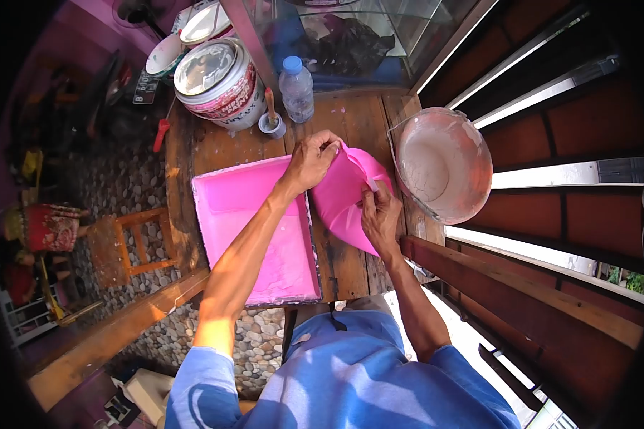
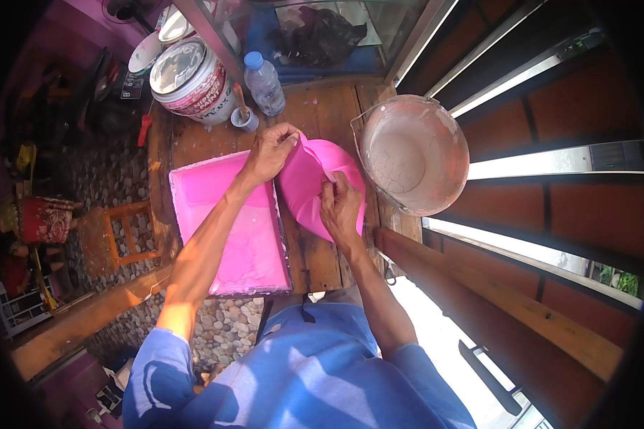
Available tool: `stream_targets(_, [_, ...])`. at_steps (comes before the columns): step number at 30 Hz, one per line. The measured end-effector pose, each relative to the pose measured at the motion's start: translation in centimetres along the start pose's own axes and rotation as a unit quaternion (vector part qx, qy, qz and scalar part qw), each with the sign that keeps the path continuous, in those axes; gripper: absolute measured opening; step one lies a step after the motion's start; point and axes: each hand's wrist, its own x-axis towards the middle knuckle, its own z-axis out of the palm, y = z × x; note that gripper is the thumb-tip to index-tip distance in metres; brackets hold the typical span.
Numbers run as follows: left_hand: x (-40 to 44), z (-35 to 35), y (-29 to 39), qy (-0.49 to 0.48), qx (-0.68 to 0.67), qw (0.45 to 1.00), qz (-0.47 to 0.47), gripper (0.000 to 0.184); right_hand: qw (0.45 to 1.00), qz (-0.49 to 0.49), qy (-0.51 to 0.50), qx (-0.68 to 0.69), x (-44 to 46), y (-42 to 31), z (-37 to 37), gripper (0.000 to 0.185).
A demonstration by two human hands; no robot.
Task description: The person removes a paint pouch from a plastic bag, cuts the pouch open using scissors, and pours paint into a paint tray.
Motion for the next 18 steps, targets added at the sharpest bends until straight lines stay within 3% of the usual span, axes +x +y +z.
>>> stream_targets(6, [2.4,-1.4,2.5,-0.048,0.002,0.998,-0.036,0.013,0.993,0.008,0.080,0.082,1.7,-1.3,-0.1,0.014])
stream_targets(8, [3.5,-1.7,2.3,-0.045,0.009,0.998,0.034,0.013,0.989,0.011,0.090,0.115,2.3,-1.9,-0.2,0.014])
stream_targets(15, [8.2,-3.5,4.0,-0.034,0.044,0.997,0.055,0.016,0.984,0.011,0.121,0.133,6.6,-3.3,0.9,0.027])
stream_targets(18, [10.5,-4.2,4.8,-0.050,0.078,0.994,0.057,0.017,0.978,0.032,0.142,0.151,8.9,-3.4,1.5,0.011])
